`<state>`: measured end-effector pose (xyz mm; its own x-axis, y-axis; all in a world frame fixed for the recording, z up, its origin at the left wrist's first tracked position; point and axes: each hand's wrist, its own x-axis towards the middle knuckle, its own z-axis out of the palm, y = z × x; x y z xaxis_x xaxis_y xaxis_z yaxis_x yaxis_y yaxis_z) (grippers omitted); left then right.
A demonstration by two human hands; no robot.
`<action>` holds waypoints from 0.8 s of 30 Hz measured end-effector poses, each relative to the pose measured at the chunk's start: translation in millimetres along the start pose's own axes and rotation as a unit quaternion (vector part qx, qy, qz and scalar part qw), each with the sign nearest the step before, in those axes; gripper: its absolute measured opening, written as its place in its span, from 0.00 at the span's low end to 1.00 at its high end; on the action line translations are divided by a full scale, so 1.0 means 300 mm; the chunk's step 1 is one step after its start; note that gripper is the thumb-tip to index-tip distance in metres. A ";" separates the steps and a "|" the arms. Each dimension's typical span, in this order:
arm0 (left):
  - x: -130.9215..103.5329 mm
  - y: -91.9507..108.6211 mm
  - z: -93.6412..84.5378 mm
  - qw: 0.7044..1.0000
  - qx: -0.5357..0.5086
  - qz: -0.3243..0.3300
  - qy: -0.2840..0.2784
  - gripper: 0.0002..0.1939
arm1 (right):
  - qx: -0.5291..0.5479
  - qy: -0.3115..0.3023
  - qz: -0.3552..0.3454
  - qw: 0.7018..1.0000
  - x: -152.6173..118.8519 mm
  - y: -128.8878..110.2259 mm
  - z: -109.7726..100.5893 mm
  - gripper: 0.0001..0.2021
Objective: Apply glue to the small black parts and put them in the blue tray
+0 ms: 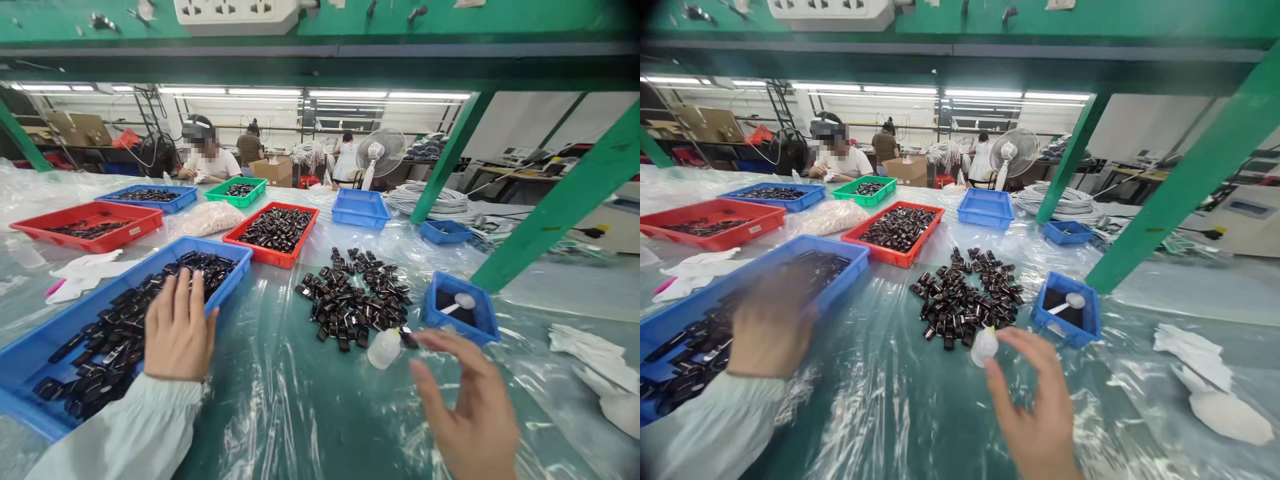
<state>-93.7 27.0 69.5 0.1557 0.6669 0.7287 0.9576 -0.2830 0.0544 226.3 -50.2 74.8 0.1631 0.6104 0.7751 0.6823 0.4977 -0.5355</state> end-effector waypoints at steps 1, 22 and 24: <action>-0.014 0.001 0.038 0.999 0.002 0.021 -0.028 0.27 | -0.010 0.016 0.041 0.999 -0.003 0.031 -0.008 0.15; 0.016 0.291 0.344 0.932 -0.299 0.016 -0.202 0.11 | -0.001 -0.288 0.273 0.918 -0.074 0.095 0.023 0.18; -0.030 0.290 0.267 0.914 -0.331 0.008 -0.233 0.13 | 0.006 -0.294 0.278 0.914 -0.078 0.090 0.024 0.19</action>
<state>7.5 51.7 13.0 0.4024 0.8365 0.3720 0.6211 -0.5480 0.5603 235.9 -46.6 39.6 0.0698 0.9951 0.0694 0.6018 0.0135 -0.7986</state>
